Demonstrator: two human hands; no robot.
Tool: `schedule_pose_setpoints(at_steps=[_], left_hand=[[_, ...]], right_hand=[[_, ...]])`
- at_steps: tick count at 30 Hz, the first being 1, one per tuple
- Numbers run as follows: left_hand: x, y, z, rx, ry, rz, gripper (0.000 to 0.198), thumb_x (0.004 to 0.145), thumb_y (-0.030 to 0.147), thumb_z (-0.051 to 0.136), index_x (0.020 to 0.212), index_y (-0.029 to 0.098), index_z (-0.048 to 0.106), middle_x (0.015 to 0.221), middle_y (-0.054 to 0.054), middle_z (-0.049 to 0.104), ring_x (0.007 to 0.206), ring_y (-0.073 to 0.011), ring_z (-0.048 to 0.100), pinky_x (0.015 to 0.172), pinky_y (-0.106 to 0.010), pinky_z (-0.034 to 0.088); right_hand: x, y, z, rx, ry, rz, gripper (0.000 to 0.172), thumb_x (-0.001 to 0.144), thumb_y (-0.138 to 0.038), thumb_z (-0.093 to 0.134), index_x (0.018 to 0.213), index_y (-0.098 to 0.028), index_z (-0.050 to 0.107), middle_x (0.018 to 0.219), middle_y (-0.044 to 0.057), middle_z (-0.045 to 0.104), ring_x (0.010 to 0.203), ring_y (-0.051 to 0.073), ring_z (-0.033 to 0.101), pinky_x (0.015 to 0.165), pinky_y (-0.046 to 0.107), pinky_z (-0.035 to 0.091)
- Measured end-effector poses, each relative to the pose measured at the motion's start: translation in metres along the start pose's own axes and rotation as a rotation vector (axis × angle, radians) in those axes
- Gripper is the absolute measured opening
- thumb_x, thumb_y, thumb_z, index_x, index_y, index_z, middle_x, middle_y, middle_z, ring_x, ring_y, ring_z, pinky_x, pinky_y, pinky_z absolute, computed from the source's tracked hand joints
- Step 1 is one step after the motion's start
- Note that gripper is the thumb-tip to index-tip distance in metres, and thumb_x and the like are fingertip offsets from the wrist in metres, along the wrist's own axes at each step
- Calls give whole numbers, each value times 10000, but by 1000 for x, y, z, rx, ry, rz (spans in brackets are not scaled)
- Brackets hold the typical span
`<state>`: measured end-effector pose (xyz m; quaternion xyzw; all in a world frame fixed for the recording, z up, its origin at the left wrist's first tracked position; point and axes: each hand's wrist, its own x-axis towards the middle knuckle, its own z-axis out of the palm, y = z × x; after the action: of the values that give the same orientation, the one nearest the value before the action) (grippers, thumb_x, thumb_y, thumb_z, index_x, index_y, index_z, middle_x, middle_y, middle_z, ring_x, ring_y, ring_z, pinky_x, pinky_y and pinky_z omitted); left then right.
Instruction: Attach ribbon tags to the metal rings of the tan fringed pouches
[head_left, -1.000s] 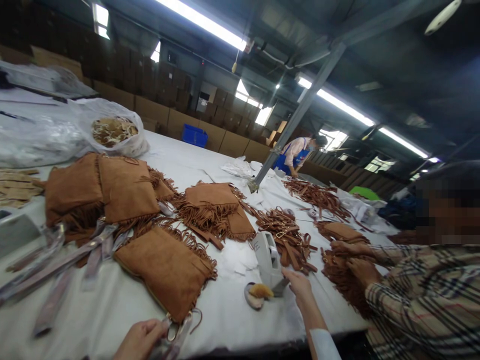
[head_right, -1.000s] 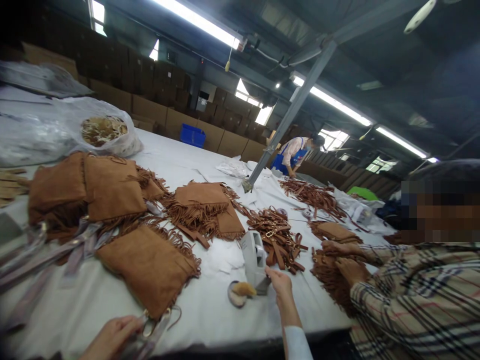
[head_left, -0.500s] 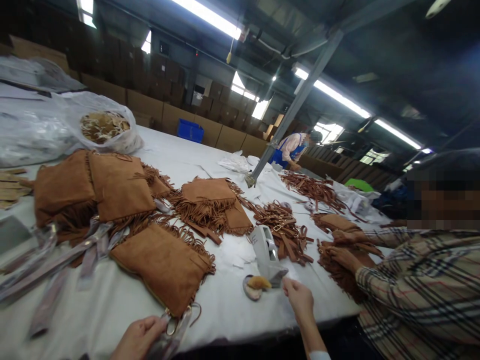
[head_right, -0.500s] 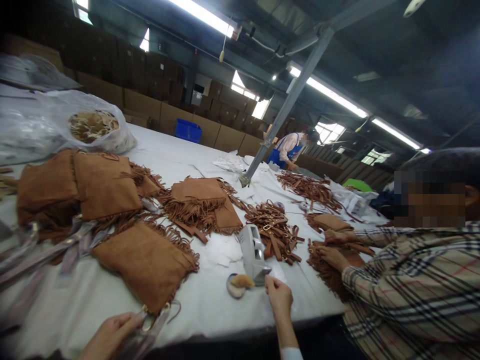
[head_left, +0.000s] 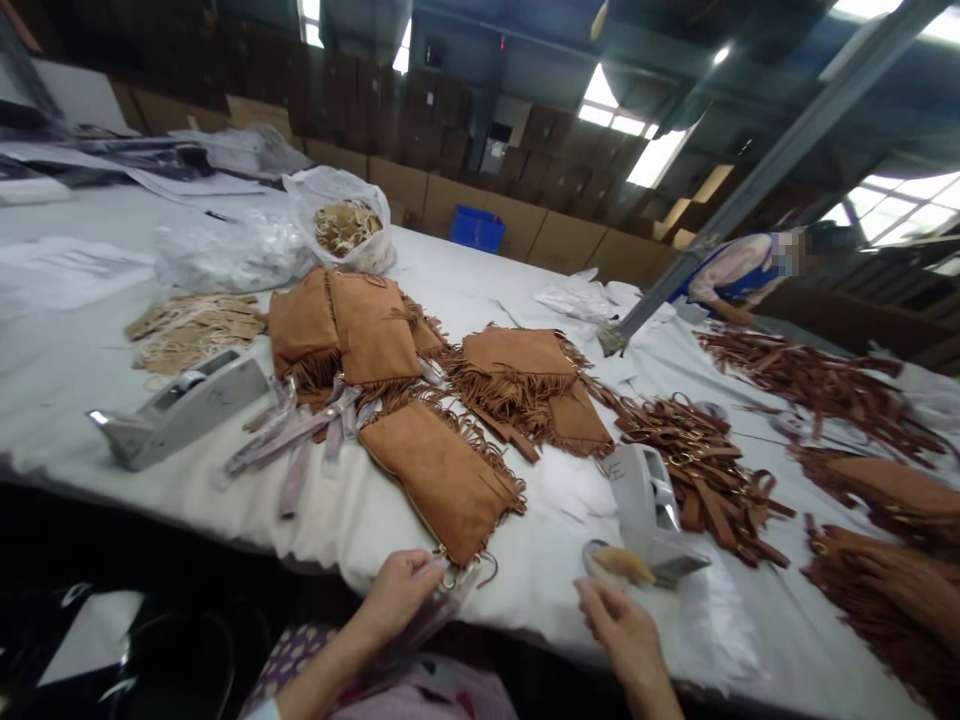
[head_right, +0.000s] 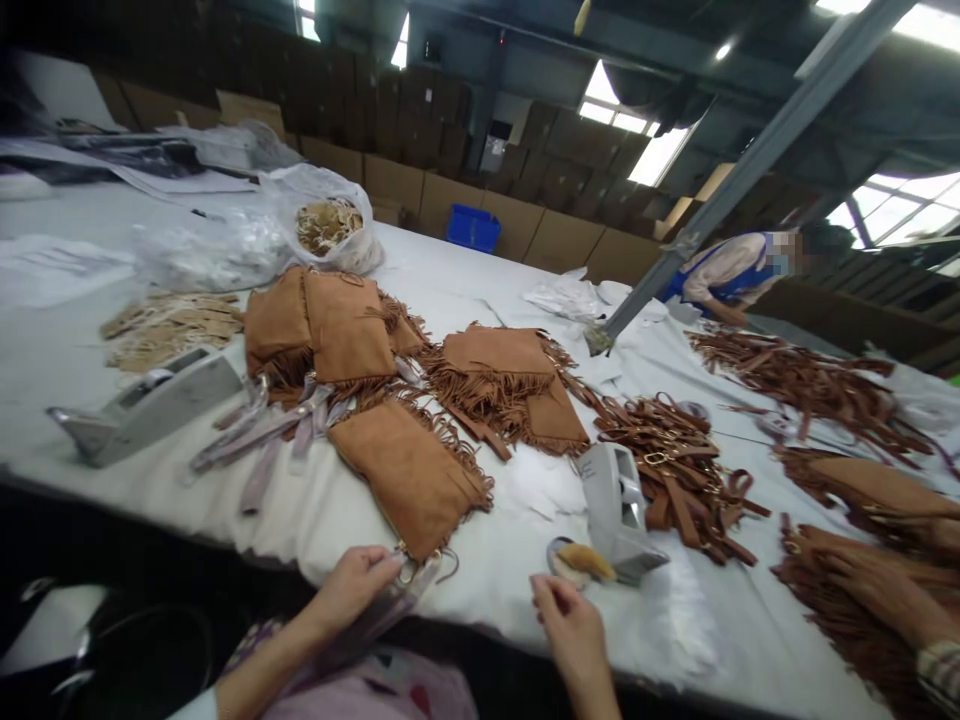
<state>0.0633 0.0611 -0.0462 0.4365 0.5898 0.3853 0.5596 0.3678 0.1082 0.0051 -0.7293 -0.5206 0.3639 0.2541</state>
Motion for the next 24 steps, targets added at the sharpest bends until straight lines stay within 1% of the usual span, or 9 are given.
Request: schedule_pose_setpoints(at_steps=[2, 4, 6, 8, 10, 13, 17, 21, 24], left_hand=[[-1, -2, 1, -1, 18, 15, 381, 778, 513, 490, 608, 173, 488, 548, 59, 365, 550, -115, 347, 545, -254, 277], [-2, -3, 3, -2, 30, 40, 378, 800, 498, 481, 637, 160, 525, 565, 43, 421, 569, -125, 390, 568, -255, 308], [-4, -3, 3, -14, 32, 68, 377, 820, 483, 470, 665, 151, 556, 595, 22, 484, 601, -139, 439, 596, -256, 341], [-4, -3, 4, -25, 31, 90, 377, 832, 476, 465, 682, 148, 575, 623, 5, 533, 628, -151, 475, 614, -256, 364], [-5, -4, 5, -15, 45, 106, 377, 841, 469, 459, 688, 147, 580, 631, -1, 549, 633, -154, 484, 610, -255, 367], [-5, -7, 6, 26, 66, 129, 367, 854, 453, 445, 694, 151, 577, 632, -1, 553, 633, -155, 485, 599, -255, 359], [-6, -10, 7, 92, 76, 160, 340, 874, 419, 424, 717, 159, 577, 668, -14, 603, 665, -166, 531, 621, -261, 363], [-7, -11, 6, 188, 85, 190, 315, 888, 397, 412, 743, 174, 581, 699, -24, 643, 687, -174, 566, 628, -264, 361], [-8, -13, 6, 269, 89, 202, 295, 899, 385, 401, 772, 187, 578, 738, -41, 666, 706, -184, 588, 629, -270, 364]], right_hand=[[-17, -27, 42, 94, -206, -76, 478, 679, -622, 590, 764, -161, 685, 590, 28, 602, 536, 174, 524, 502, 272, 398], [-28, -51, 77, 169, -388, -133, 491, 687, -648, 597, 690, -159, 645, 548, 2, 547, 486, 131, 458, 464, 245, 360], [-31, -67, 102, 207, -487, -173, 491, 713, -647, 588, 668, -160, 622, 514, -21, 501, 456, 105, 406, 437, 226, 323], [-29, -76, 118, 197, -529, -209, 489, 738, -637, 570, 644, -159, 609, 487, -30, 473, 449, 96, 383, 424, 216, 298], [-25, -80, 127, 146, -545, -248, 494, 745, -624, 558, 587, -157, 592, 470, -26, 461, 459, 97, 383, 420, 211, 287], [-18, -82, 135, 43, -556, -282, 485, 750, -581, 549, 526, -152, 576, 470, -17, 469, 476, 101, 391, 430, 209, 290], [-12, -85, 138, -32, -580, -269, 436, 763, -505, 540, 519, -147, 587, 455, -19, 480, 449, 95, 381, 417, 209, 269], [-8, -89, 138, -91, -590, -254, 412, 743, -445, 585, 456, -154, 539, 395, -43, 413, 413, 77, 331, 406, 213, 216], [-5, -91, 140, -131, -598, -230, 409, 719, -402, 623, 413, -157, 507, 367, -54, 380, 398, 67, 308, 402, 213, 201]])
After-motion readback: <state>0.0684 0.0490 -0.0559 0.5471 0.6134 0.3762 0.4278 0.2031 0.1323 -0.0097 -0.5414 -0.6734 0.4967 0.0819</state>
